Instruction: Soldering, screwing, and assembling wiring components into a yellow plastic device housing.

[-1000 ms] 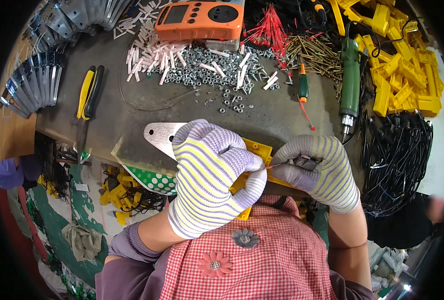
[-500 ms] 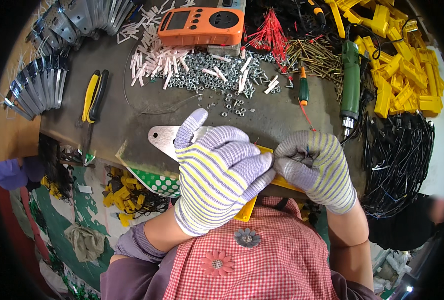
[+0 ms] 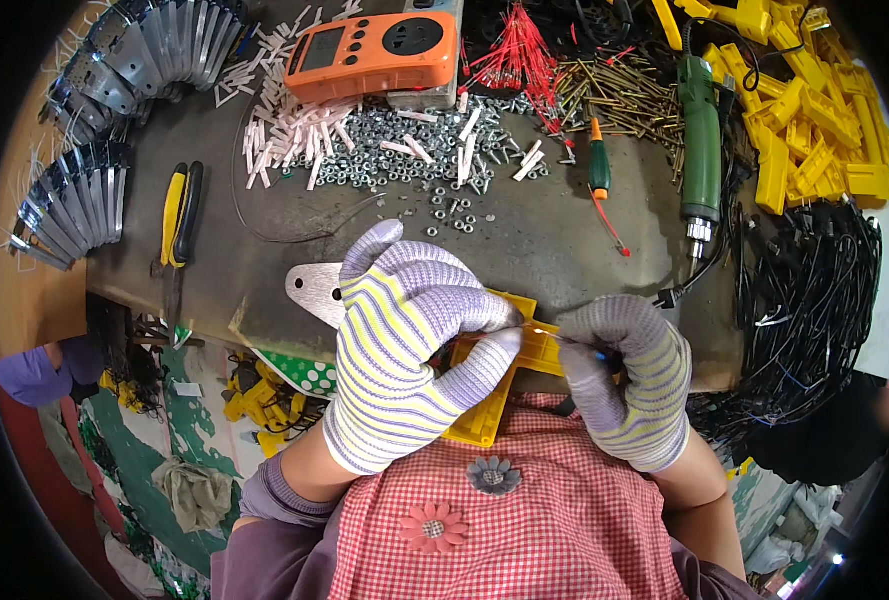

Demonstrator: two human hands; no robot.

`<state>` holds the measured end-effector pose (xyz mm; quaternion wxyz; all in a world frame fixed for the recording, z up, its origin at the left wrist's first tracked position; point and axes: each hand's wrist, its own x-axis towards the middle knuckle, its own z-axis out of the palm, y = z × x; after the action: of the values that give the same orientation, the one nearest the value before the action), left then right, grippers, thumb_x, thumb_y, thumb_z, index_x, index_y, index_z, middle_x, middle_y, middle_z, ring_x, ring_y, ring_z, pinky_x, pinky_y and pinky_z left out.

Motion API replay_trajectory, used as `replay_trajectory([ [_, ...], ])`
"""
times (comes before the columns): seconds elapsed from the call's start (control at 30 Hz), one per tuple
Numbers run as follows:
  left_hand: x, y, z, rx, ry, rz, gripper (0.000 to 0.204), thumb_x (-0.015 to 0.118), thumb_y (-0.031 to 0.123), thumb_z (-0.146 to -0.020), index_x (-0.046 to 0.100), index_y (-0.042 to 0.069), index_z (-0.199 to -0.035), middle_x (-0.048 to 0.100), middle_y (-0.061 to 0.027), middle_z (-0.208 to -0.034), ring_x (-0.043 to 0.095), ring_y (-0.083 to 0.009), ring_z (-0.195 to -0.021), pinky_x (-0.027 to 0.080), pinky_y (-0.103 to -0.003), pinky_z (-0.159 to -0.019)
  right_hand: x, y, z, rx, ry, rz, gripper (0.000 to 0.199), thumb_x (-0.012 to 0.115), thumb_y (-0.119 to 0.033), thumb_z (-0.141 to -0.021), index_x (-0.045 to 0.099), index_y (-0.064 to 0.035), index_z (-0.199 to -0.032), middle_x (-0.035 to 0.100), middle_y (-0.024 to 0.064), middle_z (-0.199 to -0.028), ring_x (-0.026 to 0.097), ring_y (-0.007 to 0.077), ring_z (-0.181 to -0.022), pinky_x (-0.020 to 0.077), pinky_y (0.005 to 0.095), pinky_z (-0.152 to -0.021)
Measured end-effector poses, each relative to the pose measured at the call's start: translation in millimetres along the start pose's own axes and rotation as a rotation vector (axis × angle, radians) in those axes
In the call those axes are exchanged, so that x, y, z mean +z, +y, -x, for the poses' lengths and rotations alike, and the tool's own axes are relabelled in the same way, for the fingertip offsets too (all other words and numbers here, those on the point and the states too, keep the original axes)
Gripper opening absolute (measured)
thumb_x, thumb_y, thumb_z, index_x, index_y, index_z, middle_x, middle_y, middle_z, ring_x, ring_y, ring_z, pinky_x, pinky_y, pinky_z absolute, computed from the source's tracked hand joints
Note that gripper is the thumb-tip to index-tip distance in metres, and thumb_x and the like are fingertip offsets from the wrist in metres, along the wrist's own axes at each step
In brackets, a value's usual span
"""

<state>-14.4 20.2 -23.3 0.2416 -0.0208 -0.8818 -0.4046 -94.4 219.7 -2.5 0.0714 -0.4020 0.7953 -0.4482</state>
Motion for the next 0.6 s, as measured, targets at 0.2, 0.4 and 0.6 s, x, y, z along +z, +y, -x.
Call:
replay_trajectory([
  [0.2, 2, -1, 2, -0.056, 0.005, 0.049, 0.016, 0.083, 0.018, -0.071, 0.071, 0.019, -0.083, 0.068, 0.002, -0.081, 0.063, -0.022, -0.089, 0.032, -0.047, -0.108, 5, -1, -2, 0.039, -0.01, 0.021, 0.017, 0.076, -0.009, -0.081, 0.067, -0.0074, -0.094, 0.07, 0.0084, -0.087, 0.065, 0.0273, -0.07, 0.0509, 0.0365, -0.064],
  [0.4, -4, 0, 0, -0.025, -0.029, 0.035, 0.019, 0.084, 0.012, -0.07, 0.07, 0.013, -0.083, 0.066, -0.0023, -0.083, 0.065, -0.0228, -0.088, 0.037, -0.049, -0.106, 3, -3, -3, 0.018, -0.014, 0.109, 0.018, 0.077, -0.009, -0.078, 0.067, -0.0076, -0.093, 0.068, 0.0079, -0.082, 0.065, 0.0276, -0.069, 0.0505, 0.0372, -0.065],
  [0.6, -10, 8, -3, 0.164, -0.112, -0.102, 0.02, 0.084, 0.017, -0.064, 0.072, 0.019, -0.08, 0.062, 0.0027, -0.079, 0.062, -0.0209, -0.091, 0.033, -0.051, -0.109, -11, -13, -17, 0.098, -0.047, 0.126, 0.016, 0.077, -0.006, -0.075, 0.065, -0.0095, -0.084, 0.063, 0.0061, -0.076, 0.061, 0.0272, -0.067, 0.0474, 0.0392, -0.061],
])
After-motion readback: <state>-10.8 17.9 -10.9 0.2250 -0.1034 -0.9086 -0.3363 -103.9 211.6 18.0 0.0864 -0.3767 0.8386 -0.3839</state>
